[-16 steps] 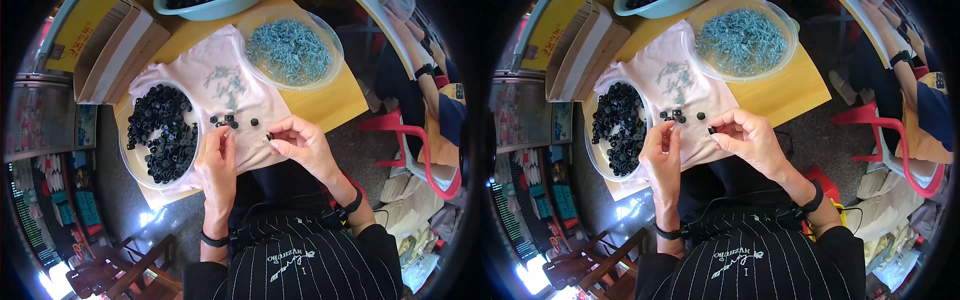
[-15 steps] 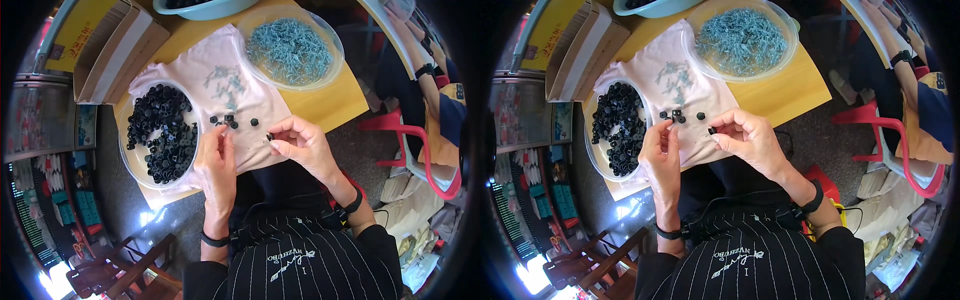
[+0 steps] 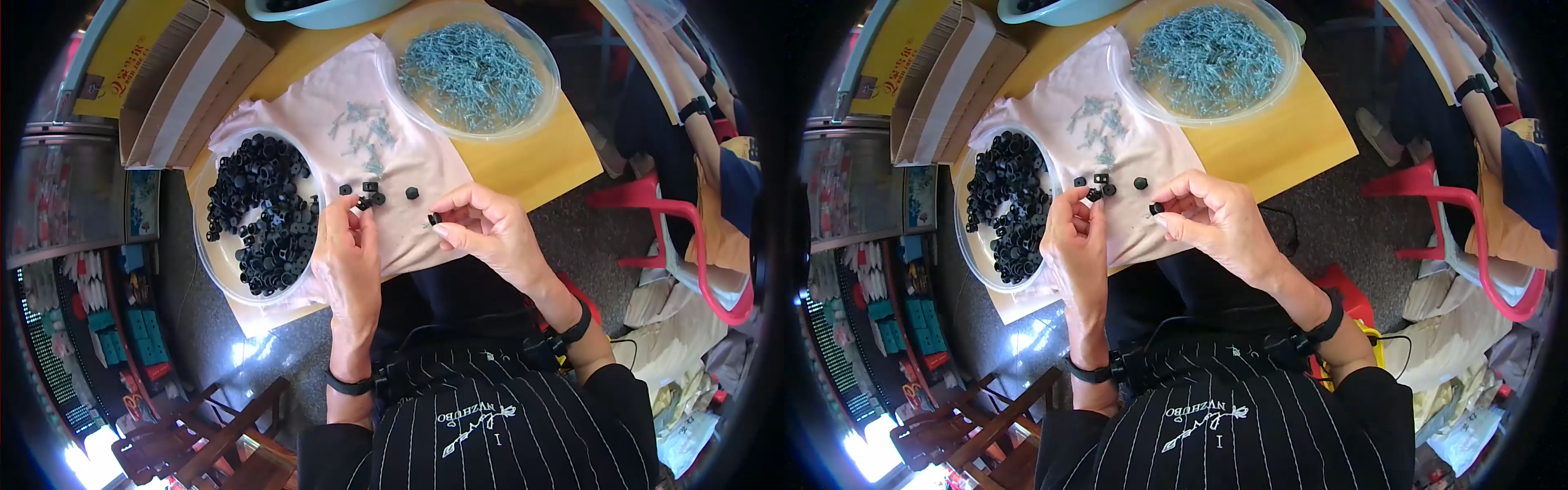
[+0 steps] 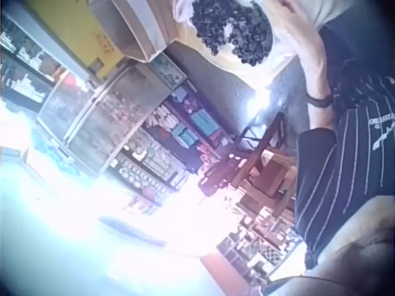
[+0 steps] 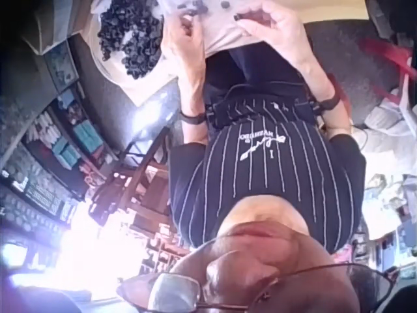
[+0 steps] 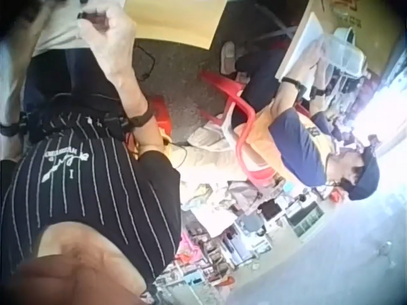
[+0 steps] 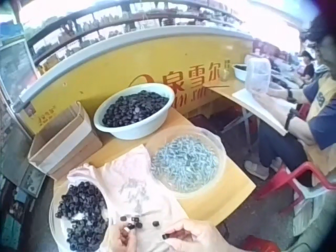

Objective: Assembling small blue plastic pieces into black plastic housings at a manufacturing workstation.

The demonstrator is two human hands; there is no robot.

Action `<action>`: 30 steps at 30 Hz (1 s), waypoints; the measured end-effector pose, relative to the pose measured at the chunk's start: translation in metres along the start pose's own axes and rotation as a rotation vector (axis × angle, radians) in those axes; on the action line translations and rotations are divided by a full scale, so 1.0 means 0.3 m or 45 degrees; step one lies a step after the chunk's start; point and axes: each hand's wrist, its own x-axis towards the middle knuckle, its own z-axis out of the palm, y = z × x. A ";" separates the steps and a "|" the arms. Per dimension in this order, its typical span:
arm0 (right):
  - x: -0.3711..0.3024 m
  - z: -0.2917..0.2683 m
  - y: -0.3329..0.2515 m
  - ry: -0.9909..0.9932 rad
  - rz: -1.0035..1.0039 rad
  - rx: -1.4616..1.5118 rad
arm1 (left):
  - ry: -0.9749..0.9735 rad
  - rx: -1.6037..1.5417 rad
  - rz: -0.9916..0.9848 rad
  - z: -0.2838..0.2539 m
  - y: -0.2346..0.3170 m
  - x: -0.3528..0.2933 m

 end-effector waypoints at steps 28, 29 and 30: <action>-0.016 0.087 0.020 -0.106 -0.217 -0.428 | -0.122 -1.153 -0.245 0.018 -0.062 -0.104; -0.013 0.090 0.028 -0.112 -0.216 -0.430 | -0.104 -1.199 -0.251 0.023 -0.069 -0.107; -0.015 0.091 0.036 -0.052 -0.275 -0.368 | -0.103 -1.202 -0.253 0.026 -0.069 -0.108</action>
